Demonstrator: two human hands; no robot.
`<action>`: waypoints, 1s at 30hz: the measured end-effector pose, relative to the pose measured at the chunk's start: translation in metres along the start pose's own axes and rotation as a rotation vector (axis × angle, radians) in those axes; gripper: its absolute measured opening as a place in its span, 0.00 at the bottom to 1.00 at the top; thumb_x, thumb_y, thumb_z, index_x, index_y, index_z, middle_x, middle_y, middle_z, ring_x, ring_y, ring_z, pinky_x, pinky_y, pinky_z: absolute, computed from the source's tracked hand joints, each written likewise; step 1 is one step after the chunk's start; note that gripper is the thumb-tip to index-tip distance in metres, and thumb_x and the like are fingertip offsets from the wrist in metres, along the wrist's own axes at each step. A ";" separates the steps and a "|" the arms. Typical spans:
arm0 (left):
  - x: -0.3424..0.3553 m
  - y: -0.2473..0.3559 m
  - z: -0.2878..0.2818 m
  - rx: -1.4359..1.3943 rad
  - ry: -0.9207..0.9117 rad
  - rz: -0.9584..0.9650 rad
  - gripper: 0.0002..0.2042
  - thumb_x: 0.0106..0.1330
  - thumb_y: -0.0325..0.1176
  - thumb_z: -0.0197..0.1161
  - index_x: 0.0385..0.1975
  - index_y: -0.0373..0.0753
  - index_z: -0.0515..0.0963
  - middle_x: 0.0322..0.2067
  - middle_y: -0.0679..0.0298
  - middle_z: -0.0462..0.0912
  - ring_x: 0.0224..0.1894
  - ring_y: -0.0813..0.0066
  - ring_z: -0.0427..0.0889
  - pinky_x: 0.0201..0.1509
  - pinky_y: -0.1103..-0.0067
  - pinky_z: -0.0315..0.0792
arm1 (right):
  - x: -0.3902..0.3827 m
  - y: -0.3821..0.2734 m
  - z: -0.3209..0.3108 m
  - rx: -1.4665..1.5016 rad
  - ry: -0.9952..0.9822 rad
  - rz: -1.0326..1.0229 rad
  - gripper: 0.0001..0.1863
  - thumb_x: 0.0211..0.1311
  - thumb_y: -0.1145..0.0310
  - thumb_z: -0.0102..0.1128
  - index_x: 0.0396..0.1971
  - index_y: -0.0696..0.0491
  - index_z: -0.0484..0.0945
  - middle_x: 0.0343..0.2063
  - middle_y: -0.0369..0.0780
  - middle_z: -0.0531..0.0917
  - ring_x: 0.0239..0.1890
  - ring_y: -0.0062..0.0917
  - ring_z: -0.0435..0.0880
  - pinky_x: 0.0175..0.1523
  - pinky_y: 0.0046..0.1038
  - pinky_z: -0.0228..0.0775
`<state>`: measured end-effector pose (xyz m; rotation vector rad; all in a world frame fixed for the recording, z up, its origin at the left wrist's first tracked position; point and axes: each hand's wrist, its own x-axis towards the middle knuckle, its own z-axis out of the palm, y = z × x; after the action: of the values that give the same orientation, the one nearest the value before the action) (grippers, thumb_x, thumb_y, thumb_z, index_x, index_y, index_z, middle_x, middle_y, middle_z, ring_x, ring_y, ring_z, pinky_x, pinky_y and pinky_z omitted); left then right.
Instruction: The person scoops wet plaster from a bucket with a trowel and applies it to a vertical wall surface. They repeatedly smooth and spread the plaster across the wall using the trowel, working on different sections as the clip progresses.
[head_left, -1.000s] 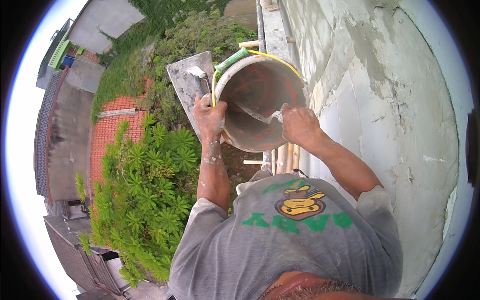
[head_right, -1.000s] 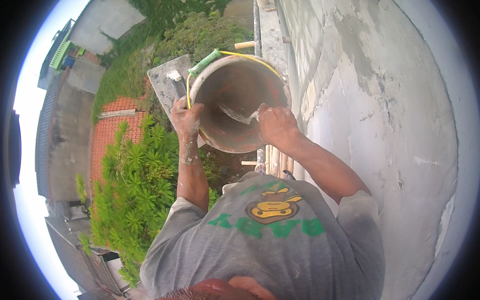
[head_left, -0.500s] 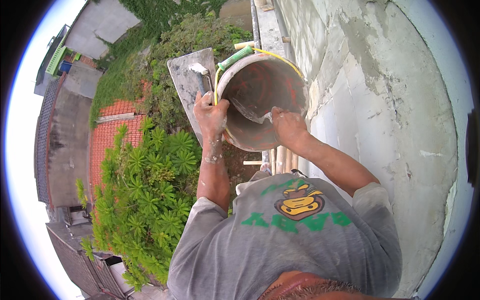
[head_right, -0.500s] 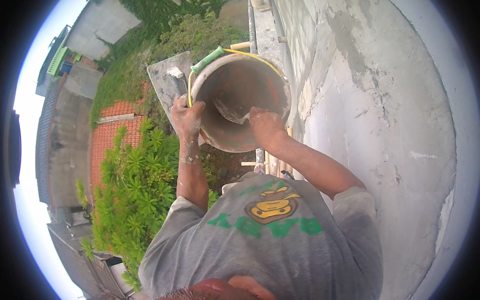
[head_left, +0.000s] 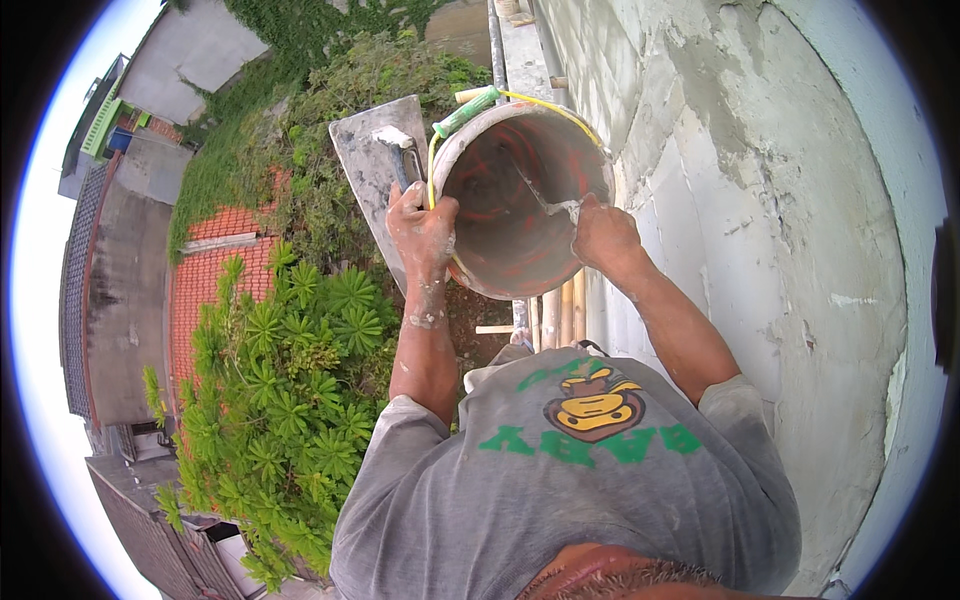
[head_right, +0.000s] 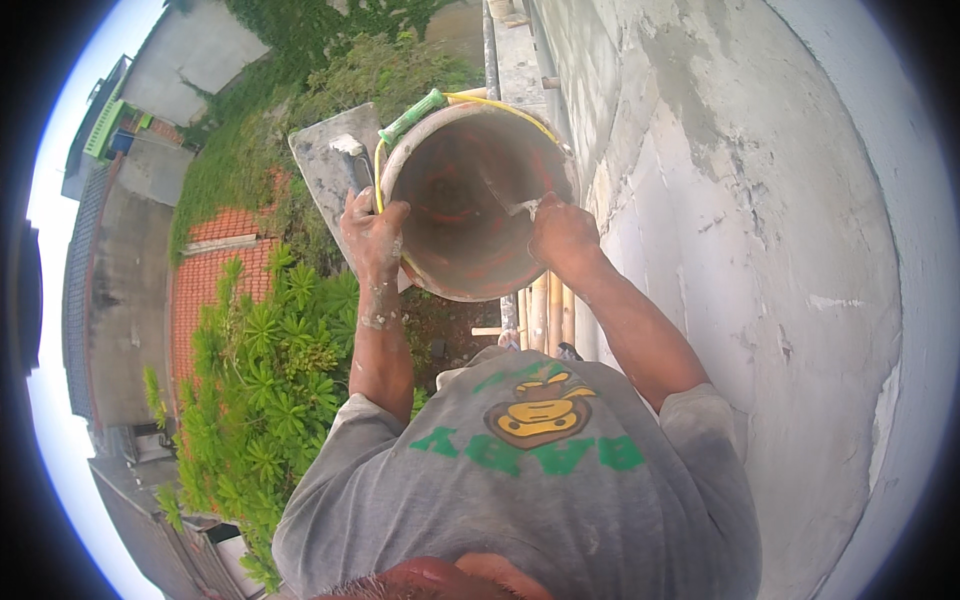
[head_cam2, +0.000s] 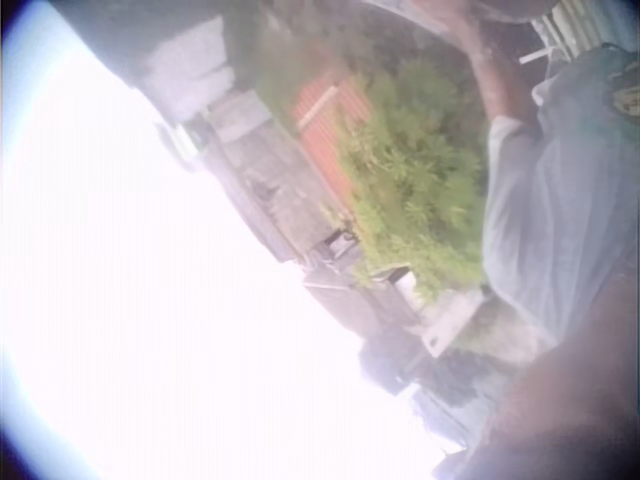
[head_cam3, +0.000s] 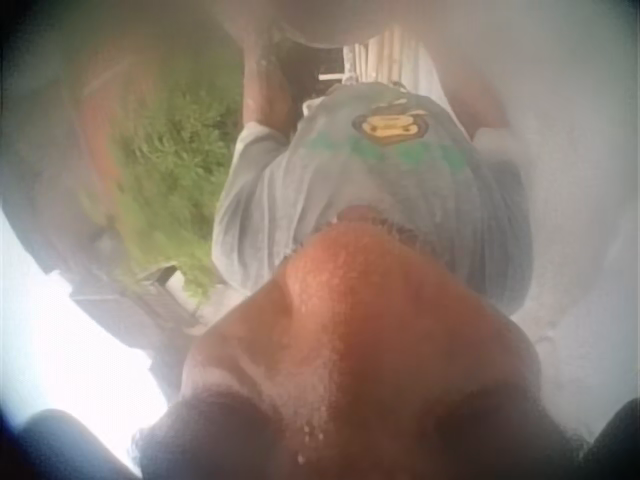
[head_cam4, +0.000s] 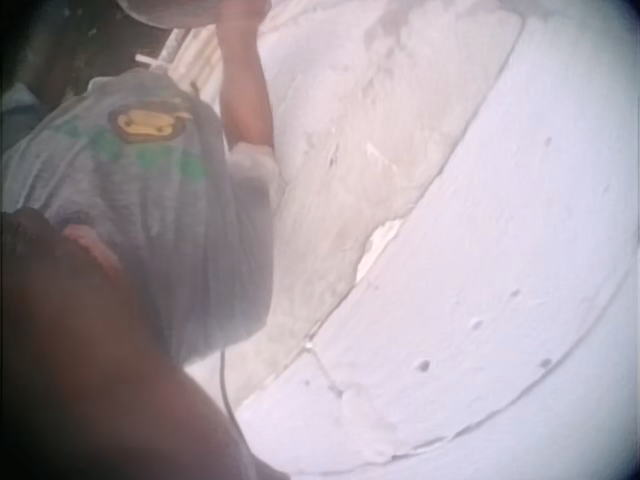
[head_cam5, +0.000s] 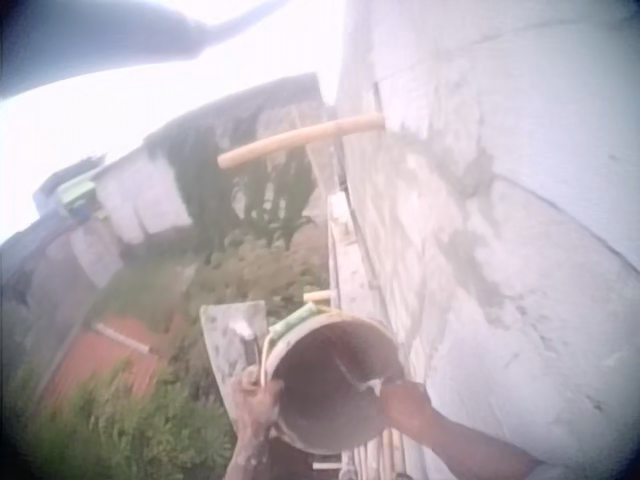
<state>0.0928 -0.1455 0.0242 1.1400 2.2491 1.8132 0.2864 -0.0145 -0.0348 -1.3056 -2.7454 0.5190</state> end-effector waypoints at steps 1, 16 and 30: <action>-0.001 -0.001 0.001 -0.035 0.008 -0.008 0.08 0.46 0.27 0.60 0.15 0.31 0.69 0.12 0.61 0.65 0.22 0.64 0.62 0.72 0.66 0.53 | -0.003 0.000 0.010 0.026 0.034 -0.028 0.16 0.53 0.73 0.55 0.40 0.67 0.72 0.27 0.56 0.83 0.35 0.50 0.85 0.44 0.45 0.78; -0.002 -0.012 0.000 -0.114 -0.021 -0.061 0.07 0.44 0.26 0.64 0.23 0.31 0.77 0.25 0.68 0.70 0.32 0.75 0.69 0.38 0.78 0.65 | -0.016 -0.023 0.026 0.055 -0.141 -0.272 0.18 0.54 0.74 0.53 0.44 0.68 0.72 0.29 0.57 0.83 0.36 0.49 0.85 0.47 0.45 0.76; -0.001 -0.013 0.006 0.090 0.058 0.072 0.06 0.46 0.25 0.59 0.17 0.28 0.70 0.16 0.55 0.70 0.24 0.62 0.66 0.68 0.67 0.59 | -0.003 0.014 -0.004 0.041 -0.109 0.101 0.26 0.59 0.61 0.61 0.47 0.69 0.71 0.36 0.58 0.83 0.43 0.49 0.83 0.50 0.45 0.75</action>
<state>0.0895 -0.1414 0.0107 1.2136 2.3737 1.8106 0.2993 -0.0078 -0.0349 -1.4543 -2.7479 0.6694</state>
